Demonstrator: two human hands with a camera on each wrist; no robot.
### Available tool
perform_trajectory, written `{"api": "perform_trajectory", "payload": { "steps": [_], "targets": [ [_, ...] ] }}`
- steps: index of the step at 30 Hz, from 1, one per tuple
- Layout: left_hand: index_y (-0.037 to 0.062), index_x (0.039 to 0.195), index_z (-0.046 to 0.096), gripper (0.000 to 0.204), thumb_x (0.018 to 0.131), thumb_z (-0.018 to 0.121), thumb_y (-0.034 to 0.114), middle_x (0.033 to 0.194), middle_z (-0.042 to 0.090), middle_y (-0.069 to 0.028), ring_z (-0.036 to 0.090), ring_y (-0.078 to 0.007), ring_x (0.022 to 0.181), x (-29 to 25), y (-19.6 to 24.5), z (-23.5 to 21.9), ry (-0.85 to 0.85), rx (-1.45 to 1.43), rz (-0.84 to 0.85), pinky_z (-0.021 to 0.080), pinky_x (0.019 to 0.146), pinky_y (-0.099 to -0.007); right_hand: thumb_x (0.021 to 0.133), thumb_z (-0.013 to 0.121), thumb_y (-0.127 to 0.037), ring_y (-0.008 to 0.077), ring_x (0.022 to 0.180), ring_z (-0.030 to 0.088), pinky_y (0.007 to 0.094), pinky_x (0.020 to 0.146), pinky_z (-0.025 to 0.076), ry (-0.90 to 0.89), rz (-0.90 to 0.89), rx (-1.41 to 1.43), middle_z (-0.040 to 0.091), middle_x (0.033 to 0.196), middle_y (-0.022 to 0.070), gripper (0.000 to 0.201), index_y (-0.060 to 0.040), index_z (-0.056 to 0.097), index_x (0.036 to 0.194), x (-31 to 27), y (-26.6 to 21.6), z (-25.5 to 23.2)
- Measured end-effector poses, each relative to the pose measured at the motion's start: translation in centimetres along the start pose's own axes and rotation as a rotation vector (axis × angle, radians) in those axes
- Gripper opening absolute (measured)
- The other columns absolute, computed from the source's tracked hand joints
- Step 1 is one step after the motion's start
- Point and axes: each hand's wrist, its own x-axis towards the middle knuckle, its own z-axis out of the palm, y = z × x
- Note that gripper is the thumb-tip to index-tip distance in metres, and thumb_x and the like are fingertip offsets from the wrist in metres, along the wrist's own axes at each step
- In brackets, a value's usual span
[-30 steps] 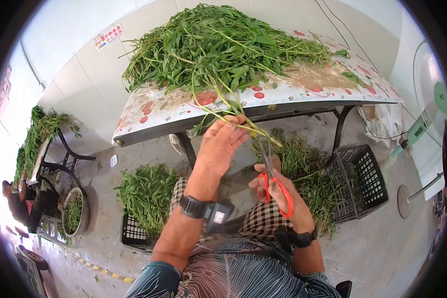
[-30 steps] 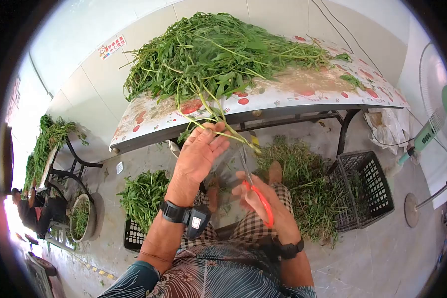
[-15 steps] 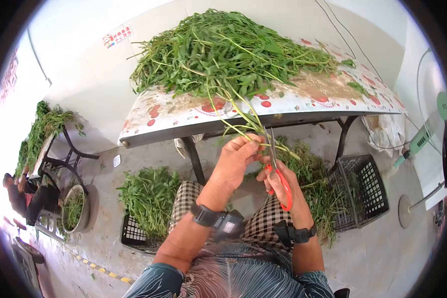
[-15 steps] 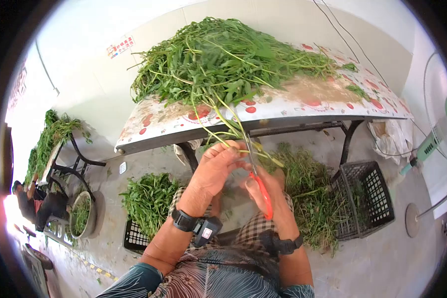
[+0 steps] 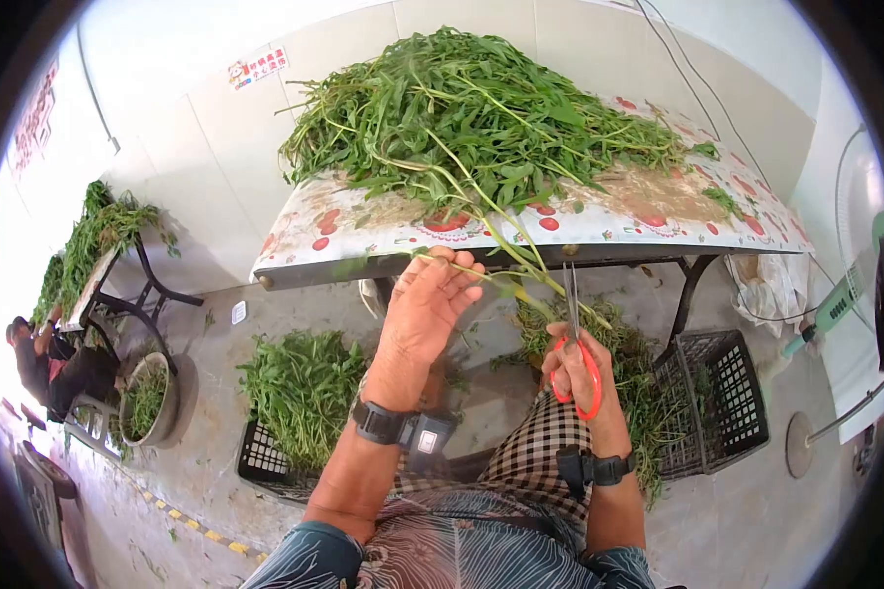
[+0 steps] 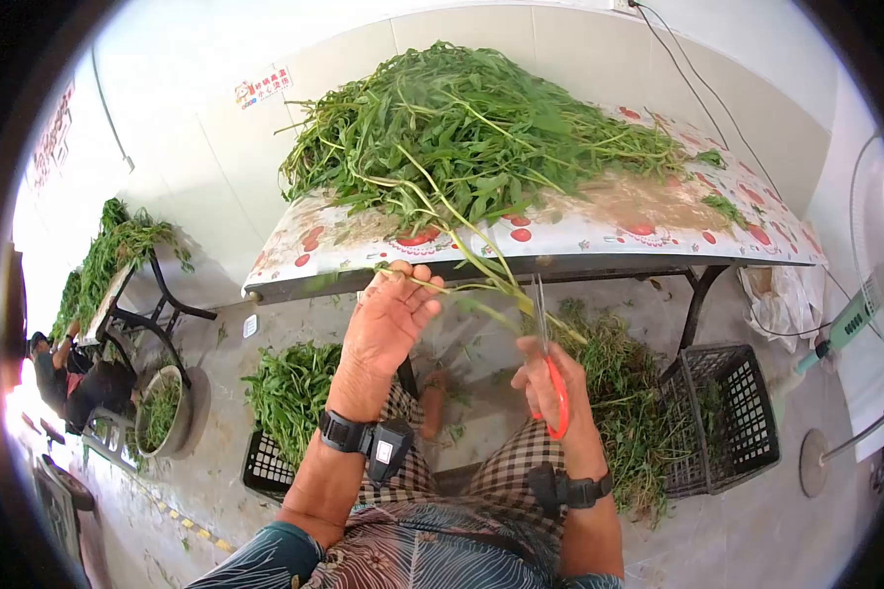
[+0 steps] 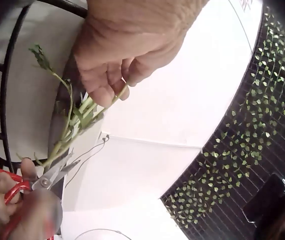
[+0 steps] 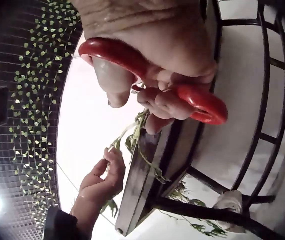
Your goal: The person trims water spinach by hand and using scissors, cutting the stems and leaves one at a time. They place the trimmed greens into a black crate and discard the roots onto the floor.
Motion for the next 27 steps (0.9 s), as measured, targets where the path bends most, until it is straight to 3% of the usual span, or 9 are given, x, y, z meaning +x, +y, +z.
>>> {"api": "perform_trajectory", "payload": {
  "steps": [5, 8, 9, 12, 13, 20, 23, 27],
  "targets": [
    [0.0086, 0.096, 0.053, 0.011, 0.088, 0.049, 0.015, 0.089, 0.058, -0.0025, 0.059, -0.0206, 0.09, 0.3, 0.1, -0.6, 0.116, -0.09, 0.013, 0.051, 0.071, -0.0321, 0.086, 0.053, -0.031, 0.0052, 0.055, 0.045, 0.0195, 0.049, 0.037, 0.054, 0.018, -0.11, 0.059, 0.073, 0.006, 0.04, -0.001, 0.05, 0.111, 1.2, -0.8, -0.7],
    [0.0081, 0.096, 0.051, 0.011, 0.089, 0.044, 0.012, 0.081, 0.055, -0.0017, 0.058, -0.0184, 0.078, 0.9, -0.1, -1.7, 0.107, -0.142, -0.008, 0.051, 0.067, -0.0314, 0.088, 0.05, -0.042, 0.0057, 0.054, 0.046, 0.0184, 0.047, 0.037, 0.151, -0.063, -0.126, 0.06, 0.078, 0.0058, 0.051, 0.0006, 0.046, 0.115, 3.3, -0.7, -1.0],
    [0.008, 0.096, 0.051, 0.011, 0.09, 0.043, 0.013, 0.08, 0.055, -0.0016, 0.056, -0.0161, 0.071, 0.9, 0.0, -1.4, 0.148, -0.138, -0.031, 0.05, 0.063, -0.0305, 0.087, 0.05, -0.043, 0.0083, 0.066, 0.053, 0.0195, 0.052, 0.041, 0.129, -0.097, -0.224, 0.061, 0.085, 0.0073, 0.051, -0.0018, 0.046, 0.117, 3.7, -1.1, -1.4],
    [0.0075, 0.095, 0.051, 0.011, 0.09, 0.044, 0.014, 0.079, 0.055, -0.0019, 0.056, -0.0155, 0.068, 1.2, -0.1, -1.1, 0.133, -0.087, -0.074, 0.049, 0.061, -0.0294, 0.086, 0.052, -0.043, 0.0109, 0.076, 0.056, 0.0219, 0.059, 0.044, 0.161, -0.279, -0.332, 0.061, 0.089, 0.0083, 0.051, -0.0029, 0.046, 0.116, 6.1, -1.9, -1.8],
    [0.0077, 0.095, 0.051, 0.011, 0.089, 0.046, 0.015, 0.08, 0.055, -0.0015, 0.055, -0.015, 0.069, 1.3, -0.1, -1.0, 0.107, -0.077, -0.078, 0.048, 0.061, -0.0286, 0.086, 0.053, -0.044, 0.013, 0.081, 0.057, 0.0241, 0.063, 0.046, 0.148, -0.211, -0.336, 0.061, 0.09, 0.0089, 0.052, -0.0023, 0.046, 0.116, 6.5, -3.0, -2.0],
    [0.0064, 0.106, 0.051, 0.02, 0.089, 0.049, 0.018, 0.082, 0.055, -0.0019, 0.053, -0.0137, 0.068, 2.7, -0.3, 0.2, 0.026, -0.029, -0.15, 0.045, 0.06, -0.027, 0.084, 0.051, -0.05, 0.0171, 0.083, 0.059, 0.0262, 0.064, 0.048, -0.019, -0.01, -0.073, 0.061, 0.093, 0.0126, 0.059, -0.0043, 0.043, 0.12, 7.3, -4.9, -3.0],
    [0.0059, 0.116, 0.047, 0.028, 0.09, 0.047, 0.017, 0.084, 0.057, -0.0031, 0.054, -0.0143, 0.069, 4.0, -0.5, 0.7, -0.017, -0.037, -0.175, 0.046, 0.06, -0.0279, 0.084, 0.05, -0.052, 0.0201, 0.09, 0.057, 0.0307, 0.073, 0.048, -0.157, 0.077, 0.279, 0.058, 0.101, 0.0125, 0.062, -0.0074, 0.038, 0.125, 6.6, -4.3, -3.3],
    [0.0055, 0.123, 0.042, 0.034, 0.091, 0.045, 0.017, 0.085, 0.059, -0.0047, 0.055, -0.0153, 0.069, 5.6, -0.7, 1.1, -0.021, -0.063, -0.182, 0.047, 0.061, -0.0288, 0.084, 0.045, -0.056, 0.0246, 0.094, 0.057, 0.0348, 0.077, 0.048, -0.21, 0.059, 0.377, 0.056, 0.106, 0.0165, 0.068, -0.0085, 0.03, 0.131, 6.2, -4.1, -2.7]
  ]
}}
